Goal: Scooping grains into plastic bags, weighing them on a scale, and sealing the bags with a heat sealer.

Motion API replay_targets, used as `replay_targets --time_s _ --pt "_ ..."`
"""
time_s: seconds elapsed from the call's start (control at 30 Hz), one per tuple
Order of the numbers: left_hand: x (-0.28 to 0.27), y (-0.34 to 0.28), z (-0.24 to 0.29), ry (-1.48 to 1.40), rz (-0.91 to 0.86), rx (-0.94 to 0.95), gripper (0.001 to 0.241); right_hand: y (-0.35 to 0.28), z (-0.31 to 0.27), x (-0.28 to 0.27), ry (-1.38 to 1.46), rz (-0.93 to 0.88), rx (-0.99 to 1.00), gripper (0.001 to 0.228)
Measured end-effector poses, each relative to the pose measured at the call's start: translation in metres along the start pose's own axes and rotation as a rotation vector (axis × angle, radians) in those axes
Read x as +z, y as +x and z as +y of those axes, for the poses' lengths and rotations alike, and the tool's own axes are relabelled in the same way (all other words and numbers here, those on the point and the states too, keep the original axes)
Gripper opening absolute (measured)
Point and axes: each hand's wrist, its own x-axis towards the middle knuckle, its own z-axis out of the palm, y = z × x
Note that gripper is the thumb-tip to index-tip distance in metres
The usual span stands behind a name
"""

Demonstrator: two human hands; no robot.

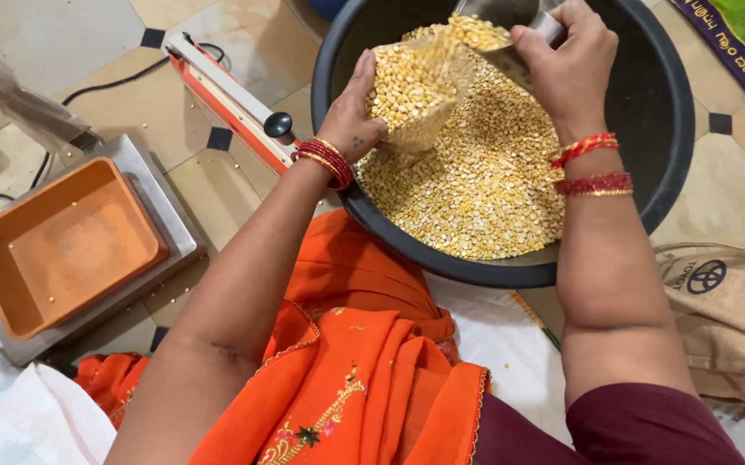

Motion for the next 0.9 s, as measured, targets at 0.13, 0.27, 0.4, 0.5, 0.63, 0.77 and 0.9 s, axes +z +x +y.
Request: replay_targets --time_s 0.13,0.27,0.4,0.5,0.63,0.77,0.9 --pt "-0.001 -0.001 0.003 -0.002 -0.001 -0.021 0.102 0.003 0.005 0.01 -0.297 0.034 -0.072 0.029" --pt "-0.002 -0.003 0.003 0.001 0.014 -0.007 0.1 0.003 -0.019 0.042 -0.192 -0.447 0.508 0.058" --pt "-0.001 -0.004 0.003 0.039 0.025 -0.012 0.104 -0.019 0.025 0.09 -0.355 -0.52 0.309 0.055" --pt "-0.012 -0.007 0.022 -0.103 0.024 -0.073 0.104 -0.013 0.005 0.08 -0.333 -0.391 0.115 0.046" --pt "-0.058 -0.011 0.093 -0.529 0.043 -0.179 0.1 0.002 -0.042 0.036 -0.034 -0.135 0.111 0.047" --pt "-0.066 -0.002 0.109 -0.473 -0.028 -0.083 0.093 -0.003 -0.052 0.032 0.15 -0.046 0.142 0.045" --pt "-0.033 0.006 0.055 0.042 0.139 0.207 0.081 0.003 -0.053 0.029 0.113 -0.087 0.149 0.045"
